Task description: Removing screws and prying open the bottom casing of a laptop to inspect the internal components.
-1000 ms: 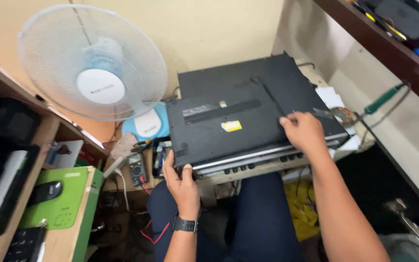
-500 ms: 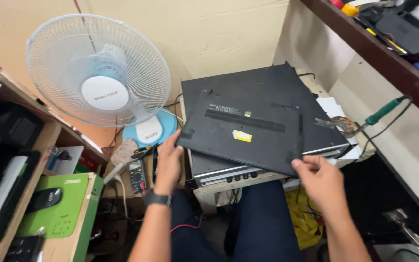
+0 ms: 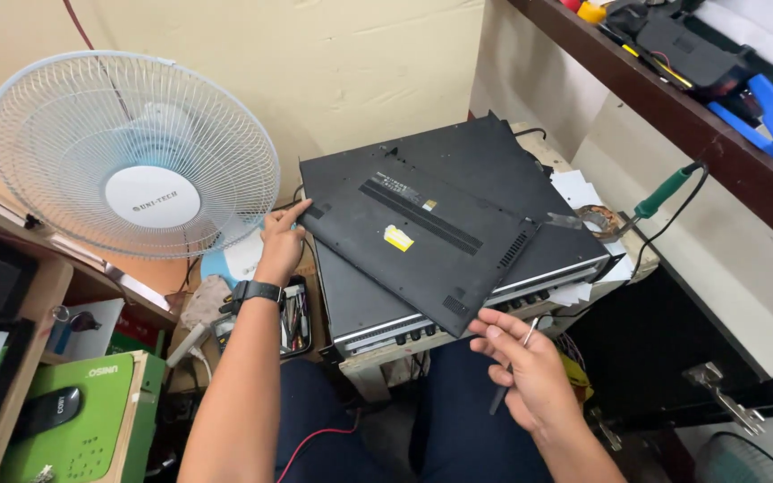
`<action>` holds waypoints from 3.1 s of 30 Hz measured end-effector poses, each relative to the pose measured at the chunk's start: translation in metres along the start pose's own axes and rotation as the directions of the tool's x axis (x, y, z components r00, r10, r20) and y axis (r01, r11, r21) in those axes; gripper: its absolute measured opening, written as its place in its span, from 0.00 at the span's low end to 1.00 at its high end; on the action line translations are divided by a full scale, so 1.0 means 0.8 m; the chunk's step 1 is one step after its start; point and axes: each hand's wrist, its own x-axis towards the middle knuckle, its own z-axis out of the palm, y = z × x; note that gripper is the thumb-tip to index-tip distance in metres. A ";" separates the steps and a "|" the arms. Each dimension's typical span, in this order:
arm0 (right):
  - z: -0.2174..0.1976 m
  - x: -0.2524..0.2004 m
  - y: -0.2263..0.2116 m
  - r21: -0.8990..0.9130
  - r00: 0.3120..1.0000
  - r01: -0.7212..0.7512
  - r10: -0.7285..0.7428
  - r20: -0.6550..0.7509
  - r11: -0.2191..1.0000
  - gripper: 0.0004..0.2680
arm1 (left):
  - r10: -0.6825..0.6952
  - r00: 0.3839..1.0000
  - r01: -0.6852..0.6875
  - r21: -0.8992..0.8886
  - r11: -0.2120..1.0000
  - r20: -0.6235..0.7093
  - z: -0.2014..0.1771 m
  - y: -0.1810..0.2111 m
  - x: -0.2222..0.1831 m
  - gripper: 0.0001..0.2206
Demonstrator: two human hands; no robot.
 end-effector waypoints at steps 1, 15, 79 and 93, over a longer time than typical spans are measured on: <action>0.001 0.001 -0.001 0.001 1.000 -0.002 0.002 0.002 1.000 0.14 | -0.001 1.000 0.001 0.002 1.000 -0.002 -0.004 0.018 -0.008 0.32; -0.011 -0.001 0.022 -0.576 0.957 0.279 -0.273 0.099 0.769 0.13 | -0.142 0.990 0.140 -0.364 0.921 0.023 0.000 0.061 -0.053 0.29; -0.036 0.063 0.063 -0.222 0.926 0.346 -0.293 0.239 0.911 0.07 | 0.111 0.989 -0.135 0.315 0.940 0.093 0.181 0.214 -0.347 0.52; -0.053 0.027 0.011 -0.477 0.873 0.488 -0.422 0.246 0.731 0.15 | 0.127 0.989 -0.143 0.271 0.952 0.077 0.182 0.217 -0.348 0.52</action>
